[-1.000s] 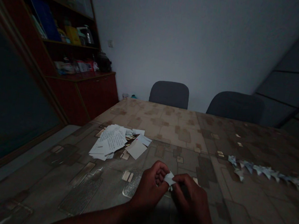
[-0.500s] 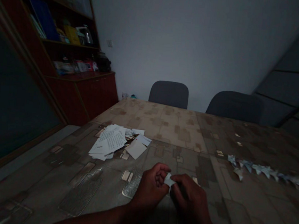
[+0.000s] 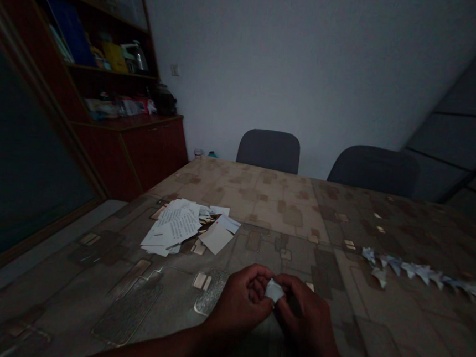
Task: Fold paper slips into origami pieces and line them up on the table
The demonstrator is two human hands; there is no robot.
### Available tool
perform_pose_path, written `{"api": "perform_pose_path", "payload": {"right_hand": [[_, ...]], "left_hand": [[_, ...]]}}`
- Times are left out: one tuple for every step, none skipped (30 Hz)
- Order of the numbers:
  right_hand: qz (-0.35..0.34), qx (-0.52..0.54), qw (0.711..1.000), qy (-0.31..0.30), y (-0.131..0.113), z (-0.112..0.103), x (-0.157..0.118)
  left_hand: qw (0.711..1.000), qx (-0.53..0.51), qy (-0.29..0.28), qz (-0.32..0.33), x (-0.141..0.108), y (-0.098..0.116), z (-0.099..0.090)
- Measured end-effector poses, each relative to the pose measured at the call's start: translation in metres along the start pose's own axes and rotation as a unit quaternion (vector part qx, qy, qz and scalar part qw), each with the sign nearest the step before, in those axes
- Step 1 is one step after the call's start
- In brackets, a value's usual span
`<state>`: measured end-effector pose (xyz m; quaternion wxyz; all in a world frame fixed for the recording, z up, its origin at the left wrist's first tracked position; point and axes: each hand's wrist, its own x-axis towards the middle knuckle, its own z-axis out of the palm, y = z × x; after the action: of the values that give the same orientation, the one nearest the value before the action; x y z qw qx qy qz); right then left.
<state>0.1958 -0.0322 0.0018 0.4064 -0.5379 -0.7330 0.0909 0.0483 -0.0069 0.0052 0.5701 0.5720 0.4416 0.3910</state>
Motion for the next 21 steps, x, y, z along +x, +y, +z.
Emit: {"api": "perform_pose_path", "payload": {"right_hand": [[-0.009,-0.002,1.0,-0.004,0.0005,-0.0002,0.0003],[-0.015,-0.004,1.0,-0.009,0.0009,-0.0003,0.0004],[-0.019,-0.006,1.0,-0.01,0.0013,-0.0003,0.0005],[-0.022,-0.007,1.0,-0.01,0.0017,-0.0003,0.0004],[-0.025,-0.008,1.0,-0.007,0.0019,-0.0003,0.0002],[-0.025,-0.009,1.0,-0.002,0.0021,-0.0001,-0.0001],[-0.023,-0.011,1.0,0.004,0.0023,0.0,-0.0004],[-0.02,-0.013,1.0,0.011,0.0025,0.0001,-0.0007],[-0.014,-0.016,1.0,0.017,0.0025,0.0001,-0.0009],[-0.008,-0.019,1.0,0.021,0.0026,0.0001,-0.0012],[-0.003,-0.023,0.999,0.024,0.0026,0.0001,-0.0013],[0.0,-0.027,0.999,0.023,0.0026,0.0,-0.0014],[0.001,-0.029,0.999,0.024,0.0027,0.0,-0.0014],[-0.001,-0.032,0.999,0.026,0.0028,-0.0001,-0.0014],[-0.005,-0.033,0.999,0.028,0.0031,-0.0001,-0.0013],[-0.013,-0.035,0.999,0.03,0.0034,-0.0001,-0.0011],[-0.022,-0.037,0.999,0.032,0.0039,-0.0001,-0.0009],[-0.032,-0.04,0.998,0.032,0.0043,-0.0002,-0.0005],[-0.044,-0.044,0.998,0.032,0.0046,-0.0003,-0.0001],[-0.056,-0.047,0.997,0.031,0.0049,-0.0005,0.0003],[-0.067,-0.051,0.996,0.029,0.0049,-0.0009,0.0006]], "left_hand": [[1.0,-0.004,-0.001,-0.003,0.0001,-0.0007,-0.0001],[1.0,-0.008,-0.001,-0.006,0.0002,-0.0015,-0.0001],[1.0,-0.014,-0.003,-0.007,0.0003,-0.0025,-0.0002],[1.0,-0.022,-0.004,-0.007,0.0003,-0.0033,-0.0003],[1.0,-0.03,-0.007,-0.006,0.0003,-0.0039,-0.0005],[0.999,-0.039,-0.011,-0.006,0.0003,-0.0042,-0.0007],[0.999,-0.05,-0.016,-0.006,0.0001,-0.0041,-0.001],[0.998,-0.062,-0.023,-0.008,0.0,-0.0035,-0.0013],[0.997,-0.074,-0.031,-0.011,-0.0001,-0.0026,-0.0018],[0.996,-0.084,-0.038,-0.012,-0.0002,-0.0015,-0.0023],[0.995,-0.092,-0.043,-0.013,-0.0003,-0.0003,-0.0028],[0.994,-0.1,-0.046,-0.013,-0.0004,0.0009,-0.0033],[0.993,-0.107,-0.049,-0.014,-0.0005,0.0019,-0.0039],[0.992,-0.114,-0.052,-0.014,-0.0005,0.0026,-0.0043],[0.991,-0.121,-0.057,-0.014,-0.0004,0.0029,-0.0047],[0.99,-0.129,-0.062,-0.017,-0.0002,0.0028,-0.0049],[0.988,-0.137,-0.068,-0.021,0.0001,0.0023,-0.0051],[0.987,-0.144,-0.071,-0.027,0.0005,0.0013,-0.0052],[0.985,-0.15,-0.073,-0.035,0.0009,0.0001,-0.0054],[0.984,-0.159,-0.071,-0.044,0.0014,-0.0013,-0.0055],[0.982,-0.17,-0.068,-0.055,0.0019,-0.0026,-0.0058]]}}
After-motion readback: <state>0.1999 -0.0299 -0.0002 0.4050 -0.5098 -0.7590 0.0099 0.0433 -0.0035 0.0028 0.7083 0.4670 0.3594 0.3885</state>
